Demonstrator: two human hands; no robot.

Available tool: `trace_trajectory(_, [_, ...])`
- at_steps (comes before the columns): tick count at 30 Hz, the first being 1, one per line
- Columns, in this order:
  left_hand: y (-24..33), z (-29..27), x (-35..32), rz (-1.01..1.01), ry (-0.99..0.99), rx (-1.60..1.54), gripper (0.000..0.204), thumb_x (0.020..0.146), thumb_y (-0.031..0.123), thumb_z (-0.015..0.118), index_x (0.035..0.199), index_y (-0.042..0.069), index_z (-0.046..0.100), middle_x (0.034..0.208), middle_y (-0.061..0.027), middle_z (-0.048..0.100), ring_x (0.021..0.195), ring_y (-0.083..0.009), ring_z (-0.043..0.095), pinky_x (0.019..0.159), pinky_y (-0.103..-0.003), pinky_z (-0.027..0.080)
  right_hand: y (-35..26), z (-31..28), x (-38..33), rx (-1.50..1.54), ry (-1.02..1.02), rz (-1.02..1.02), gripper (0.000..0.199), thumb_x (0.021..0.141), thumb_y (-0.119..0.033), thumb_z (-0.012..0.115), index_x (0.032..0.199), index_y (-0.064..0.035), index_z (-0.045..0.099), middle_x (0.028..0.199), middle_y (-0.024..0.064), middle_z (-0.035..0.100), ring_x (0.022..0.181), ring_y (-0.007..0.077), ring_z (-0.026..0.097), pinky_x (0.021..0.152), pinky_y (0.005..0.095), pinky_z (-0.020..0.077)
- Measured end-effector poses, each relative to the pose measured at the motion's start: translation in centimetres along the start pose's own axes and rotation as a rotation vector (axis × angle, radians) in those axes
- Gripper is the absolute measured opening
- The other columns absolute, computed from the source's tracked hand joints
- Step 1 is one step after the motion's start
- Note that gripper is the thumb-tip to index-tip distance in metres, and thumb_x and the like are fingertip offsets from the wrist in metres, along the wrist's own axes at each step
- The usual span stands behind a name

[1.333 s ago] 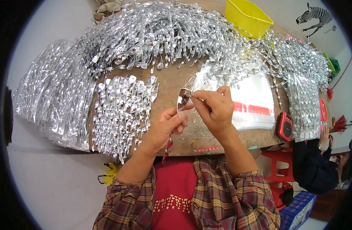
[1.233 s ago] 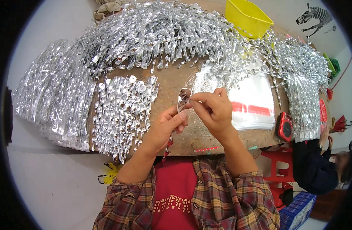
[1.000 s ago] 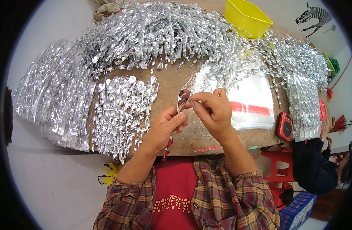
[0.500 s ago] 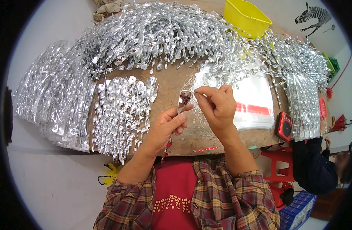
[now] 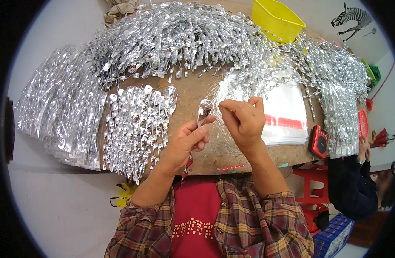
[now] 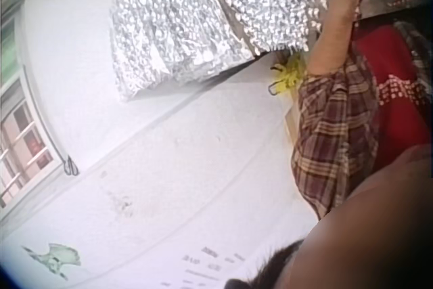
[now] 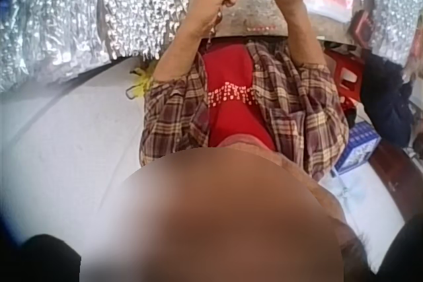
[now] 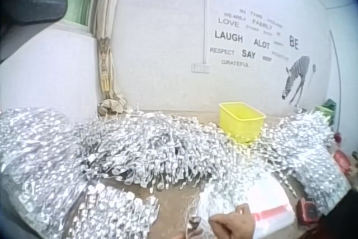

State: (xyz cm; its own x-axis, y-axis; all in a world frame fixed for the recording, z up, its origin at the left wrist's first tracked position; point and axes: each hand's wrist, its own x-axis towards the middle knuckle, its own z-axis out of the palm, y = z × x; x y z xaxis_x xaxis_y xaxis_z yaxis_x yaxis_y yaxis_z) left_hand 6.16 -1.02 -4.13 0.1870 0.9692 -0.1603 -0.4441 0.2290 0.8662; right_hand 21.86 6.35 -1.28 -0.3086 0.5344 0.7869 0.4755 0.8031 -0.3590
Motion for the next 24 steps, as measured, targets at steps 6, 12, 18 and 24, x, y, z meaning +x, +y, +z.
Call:
trace_trajectory(6, [0.1, 0.13, -0.07, -0.017, 0.006, 0.011, 0.038, 0.089, 0.027, 0.055, 0.119, 0.004, 0.053, 0.073, 0.0044, 0.05, 0.063, -0.0026, 0.043, 0.055, -0.016, 0.035, 0.01, -0.09, -0.01, 0.009, 0.007, 0.019, 0.014, 0.07, 0.001, 0.068, 0.08, -0.0085, 0.065, 0.056, -0.0038, 0.048, 0.057, 0.0122, 0.033, 0.056, 0.0259, 0.0296])
trace_trajectory(12, [-0.07, 0.04, 0.0, -0.027, -0.003, 0.023, 0.038, 0.089, 0.027, 0.055, 0.12, 0.004, 0.053, 0.072, 0.0044, 0.05, 0.062, -0.0026, 0.042, 0.056, -0.017, 0.035, -0.03, -0.08, 0.0, 0.019, 0.013, 0.042, 0.015, 0.07, 0.002, 0.068, 0.081, -0.0082, 0.065, 0.055, -0.0041, 0.045, 0.057, 0.012, 0.033, 0.056, 0.0259, 0.0292])
trace_trajectory(18, [-0.07, 0.02, -0.04, -0.031, -0.008, 0.028, 0.037, 0.09, 0.026, 0.054, 0.12, 0.004, 0.053, 0.072, 0.0045, 0.049, 0.062, -0.0025, 0.042, 0.055, -0.017, 0.035, 0.08, -0.03, 0.06, 0.022, 0.014, 0.023, 0.015, 0.07, 0.001, 0.068, 0.082, -0.0082, 0.065, 0.054, -0.0042, 0.044, 0.057, 0.0119, 0.032, 0.057, 0.0259, 0.029])
trace_trajectory(24, [-0.16, -0.03, 0.07, -0.043, -0.005, 0.0, 0.036, 0.089, 0.023, 0.056, 0.119, 0.004, 0.053, 0.072, 0.005, 0.05, 0.061, -0.0023, 0.043, 0.054, -0.015, 0.034, 0.22, 0.09, 0.14, 0.027, 0.016, 0.018, 0.015, 0.071, 0.001, 0.068, 0.082, -0.0081, 0.065, 0.054, -0.0044, 0.044, 0.056, 0.0114, 0.032, 0.057, 0.0257, 0.0291])
